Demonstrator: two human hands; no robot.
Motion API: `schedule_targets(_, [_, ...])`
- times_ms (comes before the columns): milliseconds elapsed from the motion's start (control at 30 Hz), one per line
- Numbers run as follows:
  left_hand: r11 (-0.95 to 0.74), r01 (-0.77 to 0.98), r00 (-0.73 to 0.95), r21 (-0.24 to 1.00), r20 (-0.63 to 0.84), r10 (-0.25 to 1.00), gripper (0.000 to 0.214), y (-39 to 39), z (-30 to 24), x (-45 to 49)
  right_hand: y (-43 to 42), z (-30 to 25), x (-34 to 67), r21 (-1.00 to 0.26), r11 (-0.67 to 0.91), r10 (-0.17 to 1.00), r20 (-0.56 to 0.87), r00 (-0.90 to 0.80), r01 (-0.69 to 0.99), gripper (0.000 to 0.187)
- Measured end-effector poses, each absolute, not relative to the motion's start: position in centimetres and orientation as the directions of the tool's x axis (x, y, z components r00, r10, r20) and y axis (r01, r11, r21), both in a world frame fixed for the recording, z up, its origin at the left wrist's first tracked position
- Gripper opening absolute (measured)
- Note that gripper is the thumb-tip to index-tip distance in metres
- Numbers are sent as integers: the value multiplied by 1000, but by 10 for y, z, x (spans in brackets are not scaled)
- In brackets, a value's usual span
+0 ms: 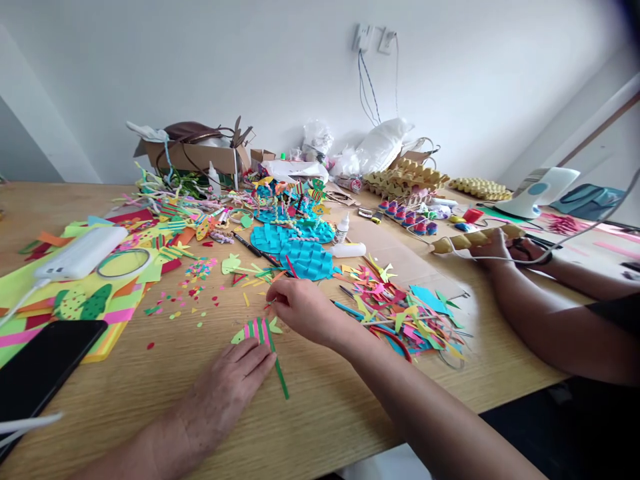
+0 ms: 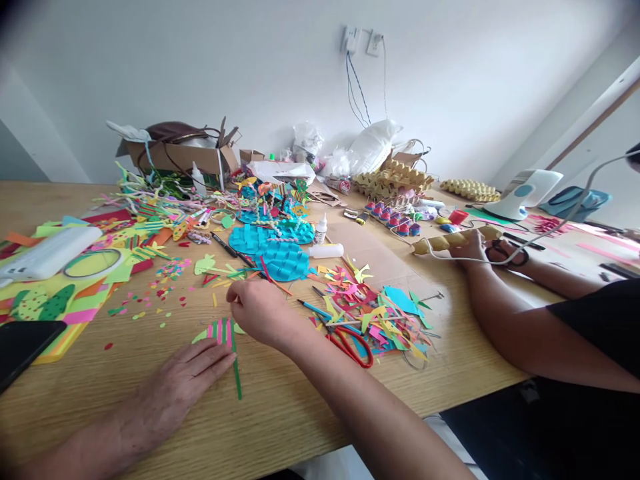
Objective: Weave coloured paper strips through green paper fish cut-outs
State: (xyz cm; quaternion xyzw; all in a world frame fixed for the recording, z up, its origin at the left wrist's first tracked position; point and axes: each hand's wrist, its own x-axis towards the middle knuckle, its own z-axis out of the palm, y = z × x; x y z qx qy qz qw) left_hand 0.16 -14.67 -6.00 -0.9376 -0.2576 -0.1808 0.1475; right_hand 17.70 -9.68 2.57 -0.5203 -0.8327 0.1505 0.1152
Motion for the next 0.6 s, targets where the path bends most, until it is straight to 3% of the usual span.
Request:
schedule_targets(200, [-861,495,760,-113,536,367,41,-150,-43,-3,-139,18,198,-456,453,889,162,-429,766,19])
schedule_targets(267, [-866,500,724,-26,561,402,40,-147,-32,-7,-153,12,206,-479,422,903,146,-404,770,18])
schedule_targets(333, [-828,546,651,130,557,516,39,-140,-20,-14,-165,5,212,-509,388,917,127,-379,768,17])
schedule_targets(433, [-671,611,509,420,441,739,30,-128,-8,-24,-180,-8,219,-553,314,939,63,-337,772,18])
schedule_targets(533, [-376,629,363,680,171,916,23,-123,-1,-29,-189,-21,221,-578,268,948,14,-319,771,17])
schedule_targets(600, [-167,588,274,792,0,962,23,-124,0,-32,-192,-27,221,-591,259,950,14,-312,764,16])
